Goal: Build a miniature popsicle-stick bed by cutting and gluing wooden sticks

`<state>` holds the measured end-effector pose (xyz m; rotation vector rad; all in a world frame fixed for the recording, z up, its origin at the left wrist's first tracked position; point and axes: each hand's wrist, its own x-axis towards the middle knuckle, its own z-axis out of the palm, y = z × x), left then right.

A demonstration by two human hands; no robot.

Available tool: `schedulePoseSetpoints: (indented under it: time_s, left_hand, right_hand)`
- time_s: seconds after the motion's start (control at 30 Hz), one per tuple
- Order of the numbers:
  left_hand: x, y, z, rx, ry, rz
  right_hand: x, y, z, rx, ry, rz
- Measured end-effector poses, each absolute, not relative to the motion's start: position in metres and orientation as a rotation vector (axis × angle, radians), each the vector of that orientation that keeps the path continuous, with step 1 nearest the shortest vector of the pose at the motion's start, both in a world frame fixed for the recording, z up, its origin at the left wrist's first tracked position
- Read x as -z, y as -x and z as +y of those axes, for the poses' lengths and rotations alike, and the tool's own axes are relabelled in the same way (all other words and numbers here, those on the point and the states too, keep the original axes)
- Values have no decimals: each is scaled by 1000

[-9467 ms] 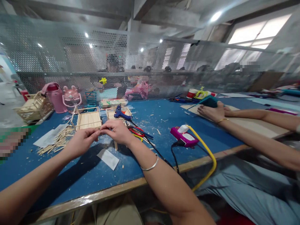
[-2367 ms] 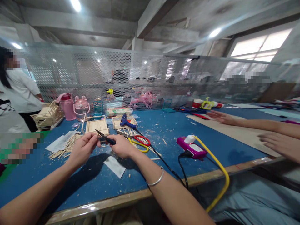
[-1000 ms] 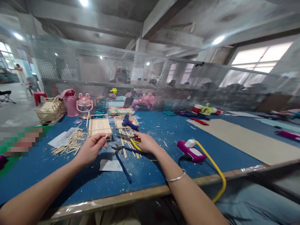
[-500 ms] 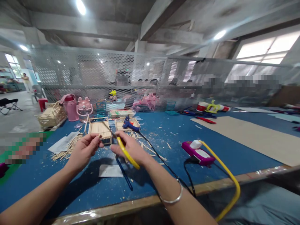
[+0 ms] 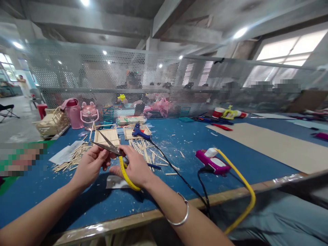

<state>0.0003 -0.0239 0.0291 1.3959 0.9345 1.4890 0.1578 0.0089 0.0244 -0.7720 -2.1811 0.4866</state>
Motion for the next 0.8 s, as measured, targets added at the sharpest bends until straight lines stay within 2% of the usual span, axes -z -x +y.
schedulePoseSetpoints:
  time_s: [0.3,0.8]
  left_hand:
    - [-30,1,-24,-1474,-1395,924]
    - [-30,12,-22,-1485,-1772,1112]
  right_hand:
    - [-27,-158,8,-550,645,-2203]
    - [-32,-171,11,-364,816,-2314]
